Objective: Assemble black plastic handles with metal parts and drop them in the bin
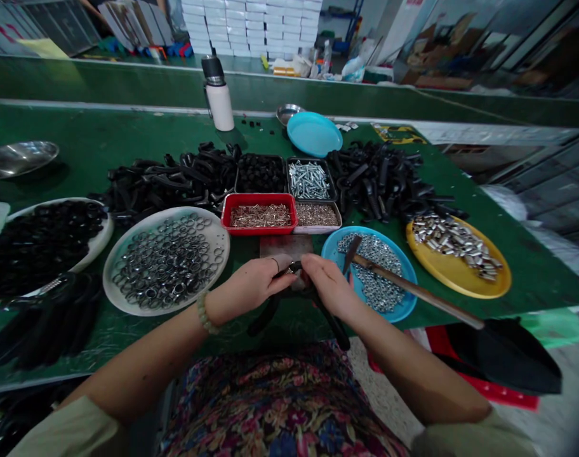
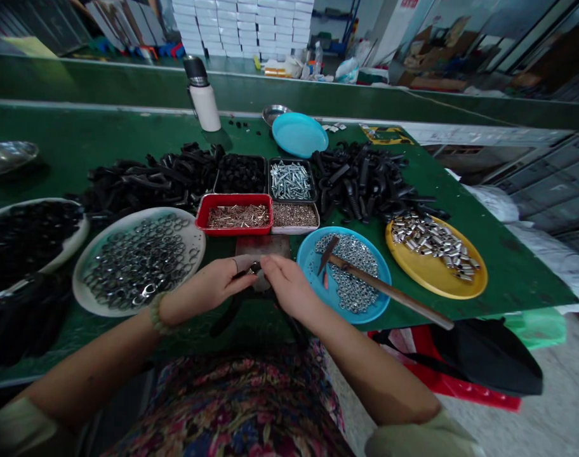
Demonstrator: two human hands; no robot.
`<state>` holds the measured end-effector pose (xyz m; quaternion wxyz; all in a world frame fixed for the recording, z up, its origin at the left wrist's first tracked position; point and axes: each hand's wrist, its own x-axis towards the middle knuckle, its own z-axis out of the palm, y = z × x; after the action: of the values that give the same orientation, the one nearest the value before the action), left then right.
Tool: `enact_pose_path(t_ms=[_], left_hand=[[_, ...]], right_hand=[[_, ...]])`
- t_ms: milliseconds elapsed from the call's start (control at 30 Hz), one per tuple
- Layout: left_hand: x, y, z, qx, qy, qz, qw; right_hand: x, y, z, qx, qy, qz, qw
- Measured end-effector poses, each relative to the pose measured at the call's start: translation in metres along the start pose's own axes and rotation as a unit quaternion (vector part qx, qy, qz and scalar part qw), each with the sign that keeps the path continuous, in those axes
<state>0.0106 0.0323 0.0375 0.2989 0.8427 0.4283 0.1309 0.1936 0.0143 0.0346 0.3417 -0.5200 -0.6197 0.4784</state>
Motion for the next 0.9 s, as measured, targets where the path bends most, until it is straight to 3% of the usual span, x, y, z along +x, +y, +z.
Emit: enact_pose_path(t_ms=[167, 233, 333, 433, 500, 533, 600, 633, 733, 867, 900], left_hand=[[0.005, 0.008, 0.012, -0.036, 0.07, -0.023, 0.997], [0.005, 0.006, 0.015, -0.042, 0.072, -0.037, 0.996], [0.0, -0.004, 0.007, -0.104, 0.066, -0.018, 0.992], [-0.007, -0.013, -0.004, -0.126, 0.142, 0.0, 0.982], [-0.009, -0.016, 0.0, -0.043, 0.175, 0.0, 0.984], [-0.008, -0.016, 0.005, 0.014, 0.158, 0.009, 0.987], [-0.005, -0.017, 0.019, 0.111, 0.079, 0.044, 0.99], [-0.003, -0.018, 0.025, 0.138, 0.037, 0.065, 0.988], [0.01, -0.031, 0.024, 0.138, -0.005, 0.09, 0.986], [0.059, -0.068, -0.015, 0.136, 0.113, -0.027, 0.984], [0.075, -0.077, -0.025, 0.156, 0.115, -0.052, 0.98]], right_hand=[[-0.002, 0.01, 0.025, 0.039, 0.111, 0.002, 0.993], [-0.002, 0.02, 0.031, 0.055, 0.13, 0.005, 0.99], [0.013, 0.034, 0.022, 0.064, 0.07, -0.016, 0.995], [0.059, 0.035, -0.002, -0.046, 0.016, -0.115, 0.992], [0.103, 0.028, -0.013, -0.257, 0.001, -0.161, 0.953], [0.125, 0.024, -0.015, -0.375, -0.019, -0.166, 0.912], [0.162, 0.017, -0.012, -0.534, -0.068, -0.165, 0.826], [0.176, 0.015, -0.008, -0.572, -0.088, -0.162, 0.799], [0.196, 0.016, 0.001, -0.587, -0.115, -0.16, 0.785], [0.195, 0.024, 0.0, -0.582, -0.111, -0.17, 0.788], [0.194, 0.024, -0.002, -0.579, -0.104, -0.17, 0.79]])
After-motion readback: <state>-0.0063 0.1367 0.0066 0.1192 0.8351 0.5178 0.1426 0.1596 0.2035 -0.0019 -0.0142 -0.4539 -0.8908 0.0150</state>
